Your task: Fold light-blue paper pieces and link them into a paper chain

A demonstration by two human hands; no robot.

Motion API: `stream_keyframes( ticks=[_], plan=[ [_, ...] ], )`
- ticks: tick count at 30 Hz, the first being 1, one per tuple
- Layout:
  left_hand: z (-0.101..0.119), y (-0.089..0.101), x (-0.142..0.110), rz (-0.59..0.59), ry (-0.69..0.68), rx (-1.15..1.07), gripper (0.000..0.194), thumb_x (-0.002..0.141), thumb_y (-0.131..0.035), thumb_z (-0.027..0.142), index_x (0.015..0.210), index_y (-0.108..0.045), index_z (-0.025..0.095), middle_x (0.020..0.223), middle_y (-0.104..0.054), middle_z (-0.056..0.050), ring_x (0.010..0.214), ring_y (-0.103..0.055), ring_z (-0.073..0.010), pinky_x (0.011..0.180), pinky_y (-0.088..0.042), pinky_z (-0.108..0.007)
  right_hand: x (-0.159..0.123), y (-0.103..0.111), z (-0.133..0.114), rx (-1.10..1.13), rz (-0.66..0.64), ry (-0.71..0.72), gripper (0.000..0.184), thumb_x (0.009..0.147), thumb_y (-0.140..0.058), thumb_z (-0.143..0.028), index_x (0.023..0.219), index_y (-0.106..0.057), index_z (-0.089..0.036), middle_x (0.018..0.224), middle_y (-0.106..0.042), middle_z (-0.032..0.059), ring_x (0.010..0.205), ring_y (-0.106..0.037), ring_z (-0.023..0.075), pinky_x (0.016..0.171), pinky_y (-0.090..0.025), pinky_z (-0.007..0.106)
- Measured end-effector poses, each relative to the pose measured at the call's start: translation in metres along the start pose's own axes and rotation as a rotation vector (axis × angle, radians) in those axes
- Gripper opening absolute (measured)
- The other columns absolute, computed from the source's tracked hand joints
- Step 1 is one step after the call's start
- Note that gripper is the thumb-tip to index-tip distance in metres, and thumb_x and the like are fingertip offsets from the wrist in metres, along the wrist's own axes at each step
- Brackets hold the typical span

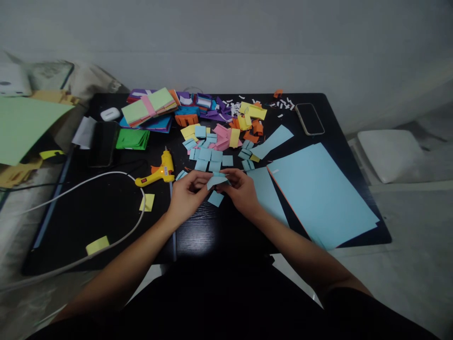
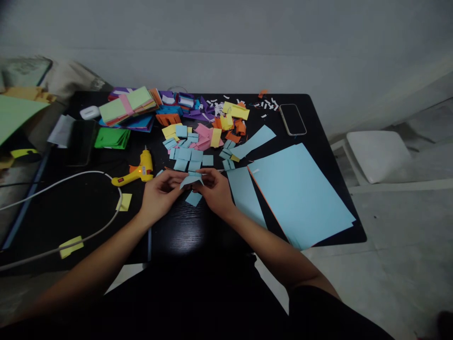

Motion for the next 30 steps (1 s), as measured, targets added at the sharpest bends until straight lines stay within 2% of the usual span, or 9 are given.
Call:
stream_keyframes(
  ticks=[5, 10, 17, 22, 30],
  plan=[
    [0.0001, -0.0021, 0.0001, -0.050, 0.005, 0.059, 0.019, 0.088, -0.073, 0.026, 0.105, -0.070, 0.018, 0.088, -0.075, -0.003, 0.075, -0.074, -0.0152, 0.072, -0.061, -0.027, -0.0015, -0.0005, 0.0001, -0.007, 0.035, -0.022, 0.048, 0.069, -0.093, -0.046, 0.102, -0.068, -0.021, 0.082, -0.075, -0.0002, 0.068, -0.074, 0.0179, 0.071, -0.066, 0.036],
    [0.0065, -0.0074, -0.0023, -0.125, -0.042, 0.214, 0.035, 0.088, -0.069, 0.021, 0.123, -0.062, 0.020, 0.090, -0.069, -0.001, 0.077, -0.069, -0.0151, 0.074, -0.057, -0.028, -0.0044, -0.0021, -0.0028, -0.015, 0.058, -0.021, 0.044, 0.069, -0.092, -0.043, 0.100, -0.069, -0.021, 0.081, -0.075, -0.0004, 0.070, -0.074, 0.0178, 0.072, -0.066, 0.035],
    [0.0061, -0.0050, -0.0030, -0.039, -0.064, 0.343, 0.019, 0.099, -0.060, 0.029, 0.115, -0.066, 0.021, 0.078, -0.065, 0.003, 0.066, -0.061, -0.0122, 0.064, -0.050, -0.024, -0.0058, -0.0033, -0.0026, -0.021, 0.059, -0.006, 0.046, 0.068, -0.093, -0.045, 0.099, -0.069, -0.021, 0.076, -0.073, -0.0019, 0.066, -0.073, 0.0172, 0.071, -0.067, 0.035],
    [0.0027, -0.0029, -0.0039, -0.038, -0.062, 0.307, 0.021, 0.097, -0.061, 0.025, 0.117, -0.067, 0.022, 0.083, -0.068, 0.002, 0.068, -0.061, -0.0131, 0.065, -0.049, -0.025, -0.0061, -0.0049, -0.0040, -0.012, 0.047, -0.012, 0.049, 0.067, -0.094, -0.049, 0.100, -0.069, -0.021, 0.078, -0.074, -0.0017, 0.066, -0.074, 0.0164, 0.074, -0.068, 0.035],
    [-0.0010, -0.0026, -0.0028, -0.054, -0.035, 0.192, 0.025, 0.092, -0.067, 0.022, 0.116, -0.067, 0.022, 0.085, -0.070, 0.001, 0.069, -0.063, -0.0128, 0.066, -0.051, -0.024, -0.0050, -0.0032, -0.0019, 0.008, 0.045, -0.021, 0.046, 0.066, -0.094, -0.043, 0.099, -0.071, -0.021, 0.080, -0.075, -0.0004, 0.068, -0.076, 0.0179, 0.077, -0.068, 0.038]
  ],
)
Point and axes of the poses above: each hand's wrist, its own x-axis towards the middle knuckle, its own y-axis out of the back of the hand, z = x × y, the point moved 7 cm from there along x, towards the middle knuckle
